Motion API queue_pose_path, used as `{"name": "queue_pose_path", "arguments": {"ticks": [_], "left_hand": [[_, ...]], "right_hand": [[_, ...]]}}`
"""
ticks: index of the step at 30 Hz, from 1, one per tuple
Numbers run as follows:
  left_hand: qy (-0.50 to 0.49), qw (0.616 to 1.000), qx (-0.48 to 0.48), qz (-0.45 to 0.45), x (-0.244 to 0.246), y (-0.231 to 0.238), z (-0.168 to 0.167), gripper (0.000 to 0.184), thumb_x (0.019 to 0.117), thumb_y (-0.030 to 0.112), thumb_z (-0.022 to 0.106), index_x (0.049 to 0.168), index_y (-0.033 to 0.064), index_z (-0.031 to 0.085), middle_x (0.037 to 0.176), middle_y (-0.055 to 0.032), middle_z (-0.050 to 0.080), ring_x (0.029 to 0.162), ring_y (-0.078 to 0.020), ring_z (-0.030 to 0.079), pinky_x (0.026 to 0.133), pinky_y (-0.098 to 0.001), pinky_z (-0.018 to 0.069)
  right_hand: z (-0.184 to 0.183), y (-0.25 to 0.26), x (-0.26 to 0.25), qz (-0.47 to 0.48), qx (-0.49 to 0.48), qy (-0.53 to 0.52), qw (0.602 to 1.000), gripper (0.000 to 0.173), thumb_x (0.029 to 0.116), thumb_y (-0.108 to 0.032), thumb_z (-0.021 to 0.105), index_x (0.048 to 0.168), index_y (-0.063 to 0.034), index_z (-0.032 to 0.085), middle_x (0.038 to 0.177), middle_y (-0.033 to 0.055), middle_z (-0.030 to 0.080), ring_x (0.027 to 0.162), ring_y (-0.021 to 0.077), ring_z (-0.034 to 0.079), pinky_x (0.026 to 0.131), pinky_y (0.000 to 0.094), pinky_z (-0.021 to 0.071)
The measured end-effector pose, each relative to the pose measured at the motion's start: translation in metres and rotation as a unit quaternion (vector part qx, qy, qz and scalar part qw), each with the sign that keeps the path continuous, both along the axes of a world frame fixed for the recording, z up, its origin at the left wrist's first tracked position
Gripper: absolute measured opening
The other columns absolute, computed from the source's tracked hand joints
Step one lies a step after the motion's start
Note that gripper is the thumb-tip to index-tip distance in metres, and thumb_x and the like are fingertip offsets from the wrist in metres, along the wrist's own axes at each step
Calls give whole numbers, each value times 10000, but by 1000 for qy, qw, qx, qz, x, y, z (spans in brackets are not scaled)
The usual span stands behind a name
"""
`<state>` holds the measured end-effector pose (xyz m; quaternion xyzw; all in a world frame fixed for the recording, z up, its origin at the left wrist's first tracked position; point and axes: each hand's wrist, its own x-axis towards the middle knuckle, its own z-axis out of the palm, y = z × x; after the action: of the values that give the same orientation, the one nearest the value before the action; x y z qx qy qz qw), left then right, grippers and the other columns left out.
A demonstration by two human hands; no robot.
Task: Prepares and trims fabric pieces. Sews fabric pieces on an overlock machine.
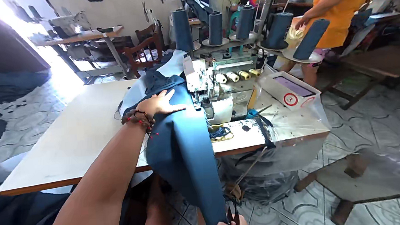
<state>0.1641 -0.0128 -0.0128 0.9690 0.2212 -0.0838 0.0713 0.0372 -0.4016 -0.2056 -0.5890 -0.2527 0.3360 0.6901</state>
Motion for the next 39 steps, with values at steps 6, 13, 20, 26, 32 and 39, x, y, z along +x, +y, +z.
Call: {"name": "queue_pose_path", "arguments": {"ticks": [6,13,20,26,32,39], "left_hand": [[-55,995,-33,70,38,29,-5,984,908,775,513,1654,213,203,1681,-187,236,1507,-443,300,1142,-703,283],[-296,947,90,-85,0,-33,12,221,971,161,678,1136,23,730,1104,-249,705,1060,-465,666,891,-651,505],[-320,903,209,-199,-76,-98,-57,305,1026,182,558,1258,68,720,1165,-124,742,1045,-311,723,891,-481,573],[-201,961,-17,-191,-47,-43,-23,603,1023,492,543,1488,109,548,1533,-133,522,1428,-364,470,1176,-571,347],[-7,993,-8,-118,3,-20,5,925,875,767,577,1631,321,285,1671,-285,160,1513,-522,206,1154,-667,273],[-98,992,72,25,-39,-54,2,755,1048,564,461,1530,-15,421,1498,-275,477,1218,-482,588,962,-646,471]], "right_hand": [[10,49,41,-49,-13,-4,999,133,967,-93,591,847,-94,649,605,-100,621,479,-40,523,481,164,453],[35,95,87,-38,-4,-2,999,151,987,-132,573,852,-123,641,600,-99,623,454,-33,505,444,150,422],[81,131,123,-47,34,78,995,236,1012,-60,542,785,-123,540,551,-56,601,399,-10,481,393,145,386],[108,165,145,-104,33,134,985,234,1078,-92,500,852,-54,543,553,-22,590,373,-9,429,364,136,349],[99,139,159,-56,-30,-72,995,129,1038,-125,557,1025,-56,665,646,-79,541,458,-24,419,435,151,371],[129,90,163,-18,-191,-358,914,297,1052,-218,537,1189,16,658,1023,133,666,917,158,623,847,336,503]]}}
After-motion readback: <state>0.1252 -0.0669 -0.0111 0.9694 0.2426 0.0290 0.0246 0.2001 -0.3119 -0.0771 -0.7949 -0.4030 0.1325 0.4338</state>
